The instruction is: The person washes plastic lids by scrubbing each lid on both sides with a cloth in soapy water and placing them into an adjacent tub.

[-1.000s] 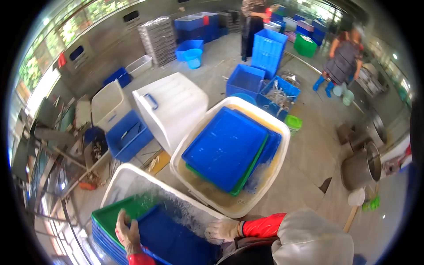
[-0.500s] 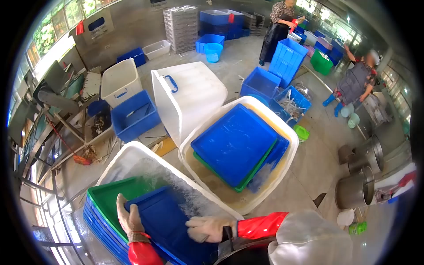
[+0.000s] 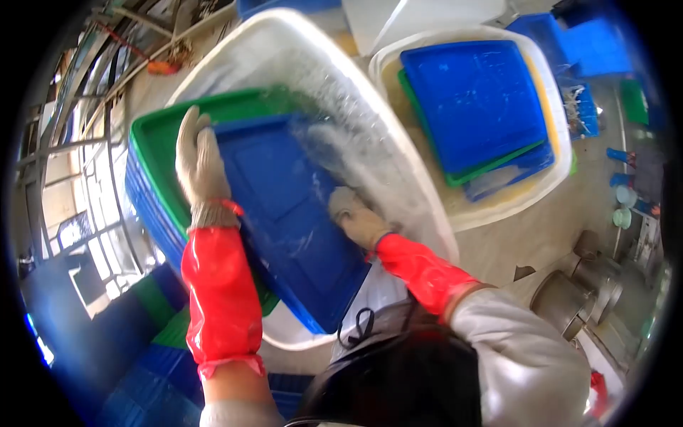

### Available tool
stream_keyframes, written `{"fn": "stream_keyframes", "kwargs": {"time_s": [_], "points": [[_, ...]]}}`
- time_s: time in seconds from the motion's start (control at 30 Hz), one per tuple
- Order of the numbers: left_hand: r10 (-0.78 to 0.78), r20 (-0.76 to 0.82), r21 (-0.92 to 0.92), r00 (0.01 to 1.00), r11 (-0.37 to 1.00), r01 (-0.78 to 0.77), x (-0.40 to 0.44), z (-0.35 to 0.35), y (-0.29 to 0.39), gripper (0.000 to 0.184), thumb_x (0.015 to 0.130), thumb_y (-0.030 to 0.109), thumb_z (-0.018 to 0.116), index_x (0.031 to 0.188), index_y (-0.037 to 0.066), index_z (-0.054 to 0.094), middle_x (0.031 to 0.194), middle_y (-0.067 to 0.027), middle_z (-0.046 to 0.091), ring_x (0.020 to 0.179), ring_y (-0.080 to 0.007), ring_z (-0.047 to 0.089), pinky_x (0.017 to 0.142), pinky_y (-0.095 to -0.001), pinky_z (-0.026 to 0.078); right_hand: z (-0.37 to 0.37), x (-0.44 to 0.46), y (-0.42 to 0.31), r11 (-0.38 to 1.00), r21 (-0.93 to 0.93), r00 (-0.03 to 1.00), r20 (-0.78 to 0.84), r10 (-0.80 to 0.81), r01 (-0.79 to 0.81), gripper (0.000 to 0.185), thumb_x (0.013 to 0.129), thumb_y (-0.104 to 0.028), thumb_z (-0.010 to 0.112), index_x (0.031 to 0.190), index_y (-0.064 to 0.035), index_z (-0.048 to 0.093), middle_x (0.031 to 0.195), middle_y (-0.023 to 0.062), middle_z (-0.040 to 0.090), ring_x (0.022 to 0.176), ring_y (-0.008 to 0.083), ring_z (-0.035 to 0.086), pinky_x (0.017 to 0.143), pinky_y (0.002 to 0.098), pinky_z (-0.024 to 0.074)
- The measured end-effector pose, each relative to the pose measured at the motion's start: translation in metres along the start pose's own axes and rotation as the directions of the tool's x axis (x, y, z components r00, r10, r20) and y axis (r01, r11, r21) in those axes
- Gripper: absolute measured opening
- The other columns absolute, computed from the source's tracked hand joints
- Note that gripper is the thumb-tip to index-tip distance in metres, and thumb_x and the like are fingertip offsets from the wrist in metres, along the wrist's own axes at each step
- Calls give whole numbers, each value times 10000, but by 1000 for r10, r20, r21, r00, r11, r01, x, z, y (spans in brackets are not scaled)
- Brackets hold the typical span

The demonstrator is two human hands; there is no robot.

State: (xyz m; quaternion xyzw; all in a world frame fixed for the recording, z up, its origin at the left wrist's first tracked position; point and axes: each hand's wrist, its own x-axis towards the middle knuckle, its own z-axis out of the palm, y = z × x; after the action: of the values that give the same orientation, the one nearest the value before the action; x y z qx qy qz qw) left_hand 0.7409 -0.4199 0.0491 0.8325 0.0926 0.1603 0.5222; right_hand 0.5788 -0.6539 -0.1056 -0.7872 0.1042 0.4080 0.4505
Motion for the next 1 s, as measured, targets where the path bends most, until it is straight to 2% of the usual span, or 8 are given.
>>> {"fn": "stream_keyframes", "kwargs": {"time_s": [0.23, 0.3, 0.47, 0.6, 0.73, 0.8, 0.97, 1.0], "points": [[-230, 111, -329, 967, 909, 254, 7, 4, -30, 492, 1069, 358, 539, 1388, -16, 579, 1289, -103, 661, 1136, -174, 605, 1081, -312, 419, 30, -97, -26, 746, -197, 769, 88, -633, 637, 718, 778, -156, 672, 1461, -42, 484, 1502, 290, 424, 1459, 483, 313, 1227, 518, 247], [-314, 261, -373, 913, 840, 395, 2, 7, -25, 558, 1085, 495, 449, 1356, 41, 626, 1280, -70, 660, 1119, -151, 607, 1049, -291, 443, 11, -71, -75, 463, -326, 504, 48, -862, 824, 836, 751, -257, 758, 1476, 10, 439, 1591, 336, 257, 1485, 511, 254, 1241, 500, 245], [-449, 382, -554, 808, 589, 589, -2, 8, -27, 516, 1081, 449, 484, 1368, 42, 617, 1305, -71, 650, 1147, -176, 611, 1022, -333, 489, -31, 40, -167, 536, -290, 464, -285, -839, 793, 678, 786, -235, 714, 1393, 0, 522, 1470, 271, 469, 1332, 453, 474, 1137, 462, 413], [-395, 363, -567, 844, 625, 537, 3, 10, -22, 492, 1063, 394, 554, 1375, 18, 610, 1324, -91, 645, 1167, -189, 616, 1036, -329, 485, -29, 83, -133, 737, -31, 673, -382, -633, 675, 551, 882, -242, 608, 1416, -122, 542, 1429, 198, 556, 1251, 426, 562, 1053, 462, 471], [-442, 327, -555, 835, 626, 548, 1, 11, -19, 489, 1062, 376, 555, 1361, -5, 623, 1331, -106, 647, 1171, -190, 614, 1044, -317, 470, -21, 60, -45, 976, -131, 975, -118, -191, 175, 472, 928, -329, 523, 1332, -96, 600, 1281, 265, 640, 1168, 475, 607, 1018, 491, 494], [-252, 219, -222, 943, 928, 299, 6, 10, -21, 498, 1053, 380, 567, 1340, -22, 633, 1289, -119, 673, 1157, -180, 619, 1022, -307, 470, -20, 24, -26, 982, -167, 995, -43, -94, 86, 432, 920, -342, 540, 1255, -90, 646, 1193, 279, 674, 1119, 485, 629, 1001, 498, 504], [-264, 133, 463, 955, 869, 176, -86, 10, 82, 471, 900, 355, 677, 1274, 71, 644, 1059, -191, 746, 913, -353, 738, 866, -435, 557, 23, -21, 29, 821, -153, 831, -7, -557, 549, 459, 935, -291, 538, 1336, -79, 607, 1233, 275, 662, 1159, 465, 619, 1024, 468, 494], [-210, 196, 498, 958, 863, 87, -116, 6, 96, 520, 898, 312, 671, 1344, 58, 587, 1091, -228, 732, 978, -386, 728, 867, -439, 561, -1, -69, -18, 906, -58, 906, -43, -422, 419, 522, 931, -277, 549, 1419, -92, 529, 1326, 277, 602, 1181, 471, 604, 1038, 460, 486]]}}
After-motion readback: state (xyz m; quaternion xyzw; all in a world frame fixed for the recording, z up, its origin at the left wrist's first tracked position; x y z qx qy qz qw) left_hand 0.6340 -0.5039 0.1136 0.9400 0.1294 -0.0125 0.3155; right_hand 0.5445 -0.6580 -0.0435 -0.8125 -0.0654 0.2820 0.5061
